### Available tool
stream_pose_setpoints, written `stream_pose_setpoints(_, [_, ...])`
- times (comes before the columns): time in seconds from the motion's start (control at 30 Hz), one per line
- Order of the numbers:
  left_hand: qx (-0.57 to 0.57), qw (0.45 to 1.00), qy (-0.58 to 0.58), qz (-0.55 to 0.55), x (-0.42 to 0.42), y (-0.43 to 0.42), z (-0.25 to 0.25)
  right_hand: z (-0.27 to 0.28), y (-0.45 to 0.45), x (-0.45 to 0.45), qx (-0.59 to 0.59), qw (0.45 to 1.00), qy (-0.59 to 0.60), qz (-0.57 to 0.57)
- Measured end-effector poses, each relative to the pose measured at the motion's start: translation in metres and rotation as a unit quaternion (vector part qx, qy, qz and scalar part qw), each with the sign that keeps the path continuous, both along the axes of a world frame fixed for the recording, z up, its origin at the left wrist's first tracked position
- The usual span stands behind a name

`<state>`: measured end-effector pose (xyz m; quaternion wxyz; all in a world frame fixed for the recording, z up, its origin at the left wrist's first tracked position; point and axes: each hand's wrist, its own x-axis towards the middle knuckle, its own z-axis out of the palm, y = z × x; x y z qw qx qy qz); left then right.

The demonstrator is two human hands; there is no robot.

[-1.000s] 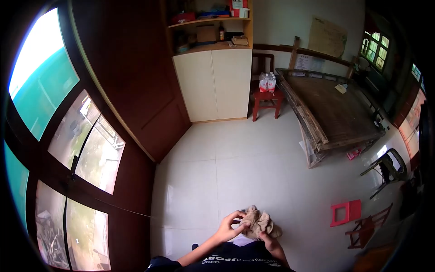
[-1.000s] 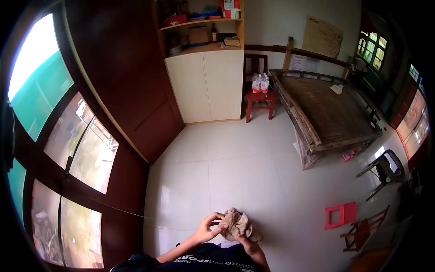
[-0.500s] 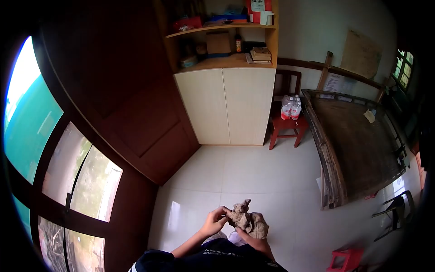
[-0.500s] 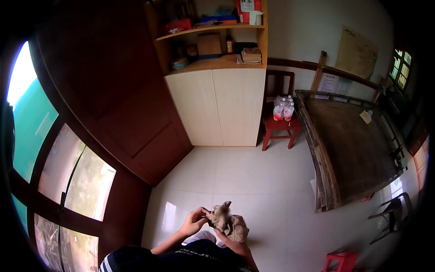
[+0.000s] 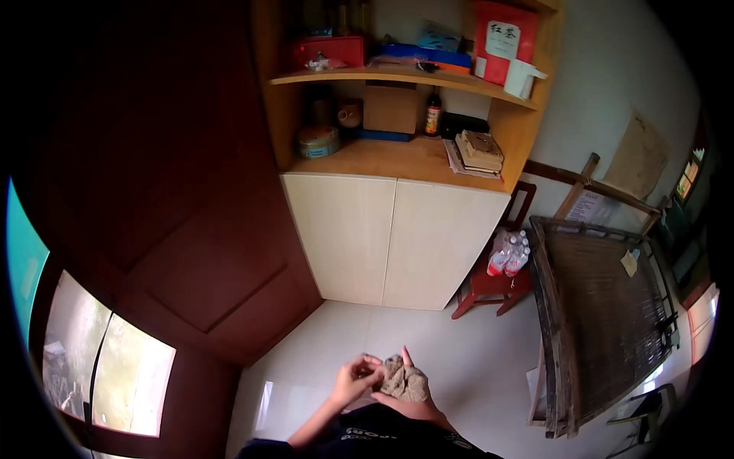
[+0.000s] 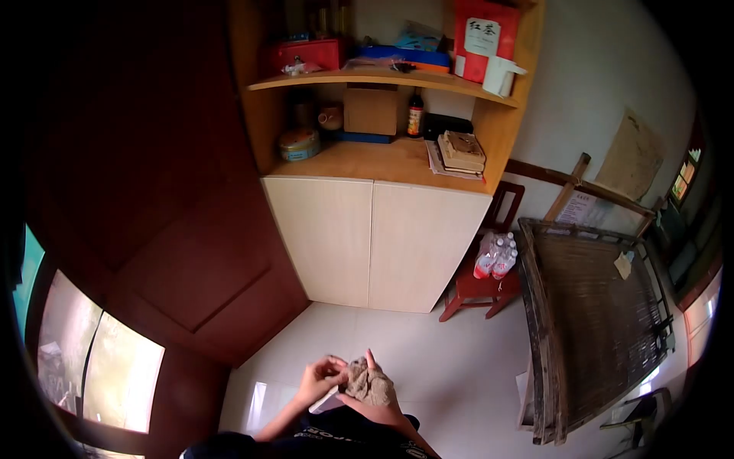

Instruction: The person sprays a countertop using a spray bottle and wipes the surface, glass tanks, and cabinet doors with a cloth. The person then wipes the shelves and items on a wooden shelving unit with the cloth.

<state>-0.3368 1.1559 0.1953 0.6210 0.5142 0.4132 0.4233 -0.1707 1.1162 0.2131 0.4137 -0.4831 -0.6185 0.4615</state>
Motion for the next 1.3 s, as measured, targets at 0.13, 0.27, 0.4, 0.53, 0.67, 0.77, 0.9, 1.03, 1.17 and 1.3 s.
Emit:
stream_pose_setpoints(0.13, [0.125,0.989,0.071,-0.033,0.005,0.109,0.048,0.022,0.093,-0.008,0.109,0.989,0.028,-0.101])
stream_pose_setpoints(0.27, [0.280,0.926,0.235,-0.094,0.021,0.172,0.082,0.027,0.165,0.015,0.195,0.963,-0.125,-0.139])
stream_pose_setpoints(0.4, [0.354,0.912,0.132,-0.160,0.029,0.225,0.076,0.005,0.227,0.061,0.100,0.980,0.072,-0.154])
stream_pose_setpoints(0.53, [0.308,0.916,0.240,-0.095,-0.010,0.297,0.074,0.029,0.313,0.124,0.004,0.909,0.274,-0.314])
stream_pose_setpoints(0.67, [0.254,0.900,0.328,0.137,-0.053,0.352,0.091,0.094,0.402,0.146,0.170,0.898,0.220,-0.342])
stream_pose_setpoints(0.77, [0.303,0.839,0.335,0.305,-0.074,0.402,0.084,0.086,0.487,0.159,0.259,0.918,-0.002,-0.302])
stream_pose_setpoints(0.9, [0.316,0.796,0.336,0.393,-0.079,0.454,0.087,0.084,0.548,0.122,0.082,0.881,-0.298,-0.358])
stream_pose_setpoints(1.03, [0.349,0.751,0.430,0.359,-0.088,0.495,0.076,0.089,0.573,0.101,0.034,0.830,-0.456,-0.319])
stream_pose_setpoints(1.17, [0.349,0.774,0.414,0.329,-0.087,0.527,0.074,0.082,0.569,0.109,0.216,0.882,-0.261,-0.328])
stream_pose_setpoints(1.3, [0.385,0.777,0.412,0.279,-0.097,0.550,0.067,0.095,0.567,0.097,0.095,0.890,-0.327,-0.303])
